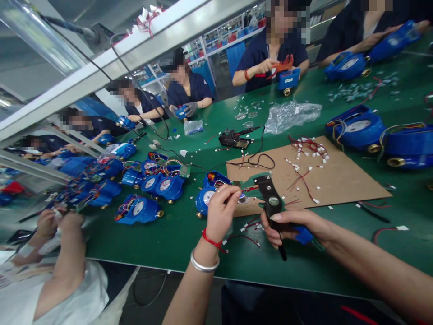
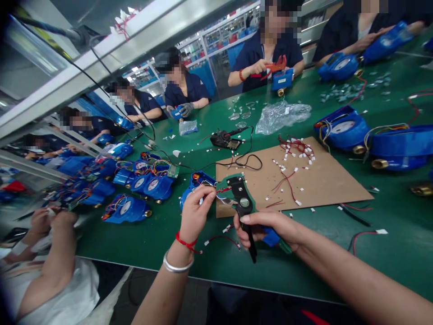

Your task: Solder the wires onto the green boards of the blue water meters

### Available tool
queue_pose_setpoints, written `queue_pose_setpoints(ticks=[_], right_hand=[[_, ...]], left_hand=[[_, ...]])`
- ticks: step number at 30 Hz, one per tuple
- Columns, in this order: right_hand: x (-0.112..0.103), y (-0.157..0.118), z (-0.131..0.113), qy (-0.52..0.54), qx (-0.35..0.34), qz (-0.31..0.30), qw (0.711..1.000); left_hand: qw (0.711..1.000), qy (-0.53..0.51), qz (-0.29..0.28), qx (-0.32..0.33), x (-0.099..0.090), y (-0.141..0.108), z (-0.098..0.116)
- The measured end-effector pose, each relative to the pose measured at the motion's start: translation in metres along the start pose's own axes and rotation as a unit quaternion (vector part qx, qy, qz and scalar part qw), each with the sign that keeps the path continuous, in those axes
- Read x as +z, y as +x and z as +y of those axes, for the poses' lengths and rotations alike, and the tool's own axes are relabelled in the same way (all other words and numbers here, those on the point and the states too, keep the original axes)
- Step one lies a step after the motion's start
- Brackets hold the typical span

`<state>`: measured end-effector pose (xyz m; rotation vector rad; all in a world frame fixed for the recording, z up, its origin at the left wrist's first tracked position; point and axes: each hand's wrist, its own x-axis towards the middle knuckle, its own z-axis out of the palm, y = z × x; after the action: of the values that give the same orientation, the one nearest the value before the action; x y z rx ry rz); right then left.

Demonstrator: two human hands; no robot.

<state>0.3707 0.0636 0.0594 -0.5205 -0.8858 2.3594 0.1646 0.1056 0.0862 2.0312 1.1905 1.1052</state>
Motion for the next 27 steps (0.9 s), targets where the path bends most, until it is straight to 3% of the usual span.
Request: queue_pose_setpoints(ticks=[11, 21, 23, 25, 27], right_hand=[[0.005, 0.001, 0.006, 0.080, 0.009, -0.007, 0.997], [0.001, 0.004, 0.018, 0.096, 0.011, 0.034, 0.995], [-0.001, 0.000, 0.016, 0.049, 0.014, 0.062, 0.997], [-0.004, -0.007, 0.011, -0.086, 0.002, 0.122, 0.989], [-0.015, -0.018, 0.004, -0.280, -0.019, 0.225, 0.933]], left_hand=[[0.998, 0.051, 0.016, 0.040, 0.001, -0.003, -0.006], [0.994, 0.095, 0.004, 0.050, 0.006, -0.010, -0.016], [0.997, 0.065, -0.015, 0.025, 0.007, -0.013, -0.019], [0.999, 0.035, -0.022, -0.013, 0.008, -0.017, -0.022], [0.998, 0.015, -0.014, -0.054, 0.008, -0.020, -0.024]])
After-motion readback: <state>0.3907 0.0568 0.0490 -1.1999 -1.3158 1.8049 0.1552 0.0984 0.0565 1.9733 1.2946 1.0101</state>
